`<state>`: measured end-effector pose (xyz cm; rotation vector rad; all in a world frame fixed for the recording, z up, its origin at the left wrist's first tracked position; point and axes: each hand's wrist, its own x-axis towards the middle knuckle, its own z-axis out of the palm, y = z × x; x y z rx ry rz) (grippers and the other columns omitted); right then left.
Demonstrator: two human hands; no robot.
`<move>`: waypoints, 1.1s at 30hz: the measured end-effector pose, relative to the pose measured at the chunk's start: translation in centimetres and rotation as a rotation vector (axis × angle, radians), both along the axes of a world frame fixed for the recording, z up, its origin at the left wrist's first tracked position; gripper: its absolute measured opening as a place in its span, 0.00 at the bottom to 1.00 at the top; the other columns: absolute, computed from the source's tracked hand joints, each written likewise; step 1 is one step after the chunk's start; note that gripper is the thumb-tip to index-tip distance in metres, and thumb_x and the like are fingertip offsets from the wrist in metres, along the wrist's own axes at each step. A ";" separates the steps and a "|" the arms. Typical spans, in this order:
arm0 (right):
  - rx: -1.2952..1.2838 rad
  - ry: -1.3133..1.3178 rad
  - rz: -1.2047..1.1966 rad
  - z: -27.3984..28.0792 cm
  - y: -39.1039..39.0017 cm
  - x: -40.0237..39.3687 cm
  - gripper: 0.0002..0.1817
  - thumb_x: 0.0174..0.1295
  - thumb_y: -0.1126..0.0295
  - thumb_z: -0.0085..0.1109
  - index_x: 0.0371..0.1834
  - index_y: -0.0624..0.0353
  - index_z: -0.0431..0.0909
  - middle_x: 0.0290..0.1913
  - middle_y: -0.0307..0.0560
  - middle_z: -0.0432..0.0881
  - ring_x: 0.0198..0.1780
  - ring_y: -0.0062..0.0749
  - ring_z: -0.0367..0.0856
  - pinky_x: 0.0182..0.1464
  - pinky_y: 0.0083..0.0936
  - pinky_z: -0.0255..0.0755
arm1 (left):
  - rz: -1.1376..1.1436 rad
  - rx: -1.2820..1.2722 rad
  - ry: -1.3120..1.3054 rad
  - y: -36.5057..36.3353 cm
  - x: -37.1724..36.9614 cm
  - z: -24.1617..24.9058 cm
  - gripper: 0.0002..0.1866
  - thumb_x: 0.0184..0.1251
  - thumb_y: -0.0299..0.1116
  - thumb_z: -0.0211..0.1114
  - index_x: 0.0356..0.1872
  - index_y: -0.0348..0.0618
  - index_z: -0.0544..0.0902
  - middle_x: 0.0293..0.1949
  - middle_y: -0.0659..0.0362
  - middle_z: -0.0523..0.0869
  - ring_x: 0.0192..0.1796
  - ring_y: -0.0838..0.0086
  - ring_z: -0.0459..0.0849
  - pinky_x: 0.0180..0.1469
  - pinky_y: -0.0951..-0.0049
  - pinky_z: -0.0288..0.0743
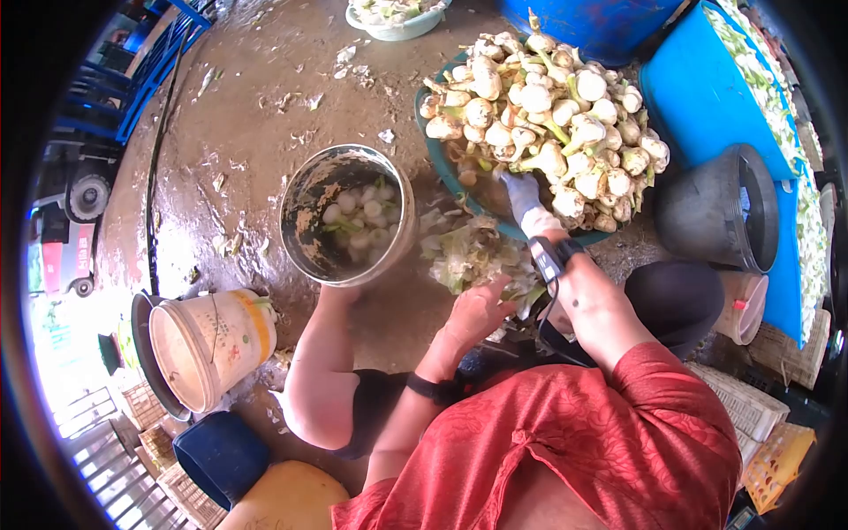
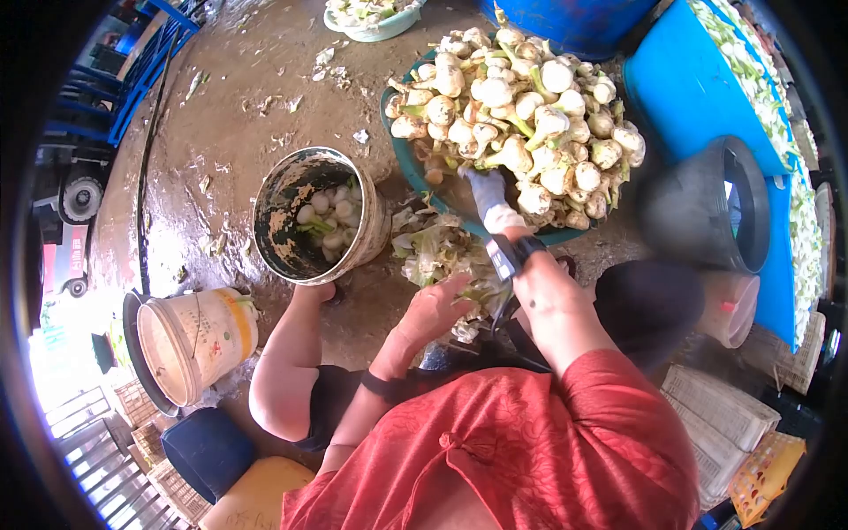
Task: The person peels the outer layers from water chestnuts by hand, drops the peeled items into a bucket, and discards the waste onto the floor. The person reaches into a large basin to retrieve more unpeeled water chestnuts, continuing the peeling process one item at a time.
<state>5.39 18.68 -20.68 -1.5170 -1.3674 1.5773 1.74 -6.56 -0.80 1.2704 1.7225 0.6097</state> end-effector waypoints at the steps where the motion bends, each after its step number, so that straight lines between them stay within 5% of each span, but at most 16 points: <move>1: 0.158 -0.200 0.135 -4.9 1.7 0.1 0.22 0.49 0.61 0.72 0.42 0.66 0.79 0.37 0.42 0.84 0.31 0.31 0.75 0.39 0.27 0.71 | -0.007 0.050 0.012 -0.1 0.1 -0.4 0.25 0.59 0.39 0.64 0.56 0.41 0.75 0.46 0.44 0.82 0.48 0.53 0.81 0.50 0.59 0.75; 4: 0.355 0.083 0.024 0.7 0.7 -2.3 0.21 0.48 0.57 0.71 0.40 0.58 0.82 0.34 0.39 0.85 0.32 0.35 0.79 0.40 0.29 0.73 | 0.006 0.021 -0.002 -0.1 -0.1 -0.1 0.25 0.58 0.40 0.64 0.56 0.41 0.75 0.47 0.45 0.82 0.49 0.53 0.81 0.49 0.60 0.75; 6: 0.272 -0.853 0.685 0.0 1.9 -1.6 0.17 0.50 0.55 0.67 0.39 0.52 0.82 0.37 0.40 0.86 0.36 0.35 0.83 0.42 0.31 0.74 | 0.013 0.016 -0.015 0.2 0.0 0.3 0.25 0.58 0.40 0.65 0.56 0.41 0.75 0.46 0.44 0.82 0.49 0.53 0.81 0.49 0.60 0.75; 7: 0.666 -1.095 0.976 2.8 1.1 -0.2 0.14 0.52 0.56 0.63 0.39 0.50 0.82 0.39 0.42 0.85 0.35 0.35 0.83 0.41 0.31 0.75 | 0.044 0.030 -0.019 0.3 -0.1 0.4 0.25 0.58 0.39 0.65 0.56 0.41 0.75 0.45 0.45 0.83 0.48 0.54 0.82 0.49 0.61 0.75; 10: 0.992 -1.100 1.023 4.9 0.4 1.6 0.10 0.54 0.63 0.62 0.37 0.53 0.80 0.35 0.45 0.83 0.30 0.36 0.81 0.38 0.29 0.75 | 0.101 0.043 -0.042 0.5 -0.2 0.7 0.25 0.58 0.39 0.65 0.56 0.41 0.74 0.43 0.45 0.84 0.47 0.55 0.83 0.48 0.62 0.76; 12: -0.336 -0.365 0.227 10.8 -0.9 0.8 0.07 0.54 0.74 0.61 0.36 0.56 0.79 0.30 0.43 0.80 0.29 0.32 0.79 0.36 0.25 0.75 | 0.116 0.046 -0.060 0.6 -0.1 0.8 0.25 0.58 0.39 0.65 0.56 0.41 0.74 0.41 0.46 0.84 0.46 0.56 0.83 0.48 0.63 0.76; 13: -0.335 -0.363 0.227 8.3 -0.9 1.6 0.07 0.54 0.74 0.61 0.36 0.56 0.79 0.30 0.43 0.80 0.29 0.32 0.79 0.36 0.25 0.75 | 0.116 0.075 -0.050 0.5 0.0 0.6 0.25 0.59 0.38 0.65 0.56 0.40 0.74 0.40 0.47 0.84 0.44 0.58 0.84 0.47 0.65 0.76; 15: 0.022 0.137 0.118 5.9 -1.7 2.2 0.10 0.52 0.83 0.60 0.37 0.60 0.77 0.30 0.40 0.78 0.30 0.25 0.76 0.36 0.21 0.74 | 0.122 0.109 -0.033 0.6 -0.2 0.2 0.25 0.59 0.38 0.65 0.56 0.39 0.74 0.39 0.48 0.84 0.42 0.61 0.84 0.45 0.67 0.76; 17: 0.085 0.100 0.131 6.9 -3.4 2.8 0.11 0.52 0.85 0.60 0.38 0.60 0.77 0.33 0.37 0.79 0.33 0.19 0.75 0.37 0.19 0.72 | 0.234 0.070 -0.209 0.9 -0.3 -0.3 0.24 0.61 0.37 0.64 0.55 0.35 0.74 0.38 0.49 0.84 0.38 0.69 0.84 0.40 0.72 0.77; 19: 0.514 0.009 0.199 9.4 -5.0 3.2 0.06 0.58 0.79 0.58 0.37 0.63 0.76 0.31 0.40 0.78 0.33 0.21 0.75 0.37 0.21 0.74 | 0.439 0.040 -0.362 1.3 -0.7 0.0 0.24 0.62 0.37 0.63 0.55 0.33 0.73 0.38 0.51 0.83 0.36 0.72 0.84 0.38 0.74 0.77; 23: 0.155 0.385 0.278 17.1 -8.7 3.9 0.05 0.62 0.75 0.55 0.40 0.62 0.76 0.38 0.39 0.80 0.41 0.21 0.75 0.46 0.21 0.72 | 0.876 -0.008 -0.873 1.5 -2.4 0.4 0.26 0.67 0.44 0.60 0.58 0.34 0.70 0.39 0.53 0.82 0.34 0.71 0.83 0.32 0.74 0.77; 27: 0.311 0.349 0.452 20.8 -11.5 4.7 0.06 0.63 0.74 0.54 0.40 0.63 0.78 0.40 0.39 0.80 0.43 0.21 0.75 0.48 0.20 0.71 | 0.641 0.216 -1.284 1.0 -3.2 0.6 0.23 0.68 0.43 0.57 0.54 0.33 0.72 0.40 0.52 0.82 0.34 0.70 0.83 0.32 0.74 0.78; 31: -0.053 0.580 0.293 20.4 -11.7 5.5 0.05 0.60 0.75 0.57 0.38 0.62 0.79 0.38 0.40 0.81 0.40 0.20 0.77 0.47 0.19 0.71 | 0.650 0.295 -1.076 0.9 -2.2 1.6 0.20 0.62 0.36 0.63 0.51 0.34 0.74 0.39 0.55 0.83 0.33 0.73 0.83 0.33 0.76 0.79; 33: 0.059 0.534 0.298 20.7 -11.6 5.6 0.04 0.59 0.75 0.58 0.36 0.60 0.79 0.34 0.40 0.81 0.38 0.21 0.78 0.44 0.20 0.74 | 0.649 0.276 -1.065 0.7 -2.1 2.0 0.18 0.59 0.33 0.64 0.48 0.36 0.75 0.38 0.56 0.83 0.33 0.74 0.83 0.33 0.76 0.79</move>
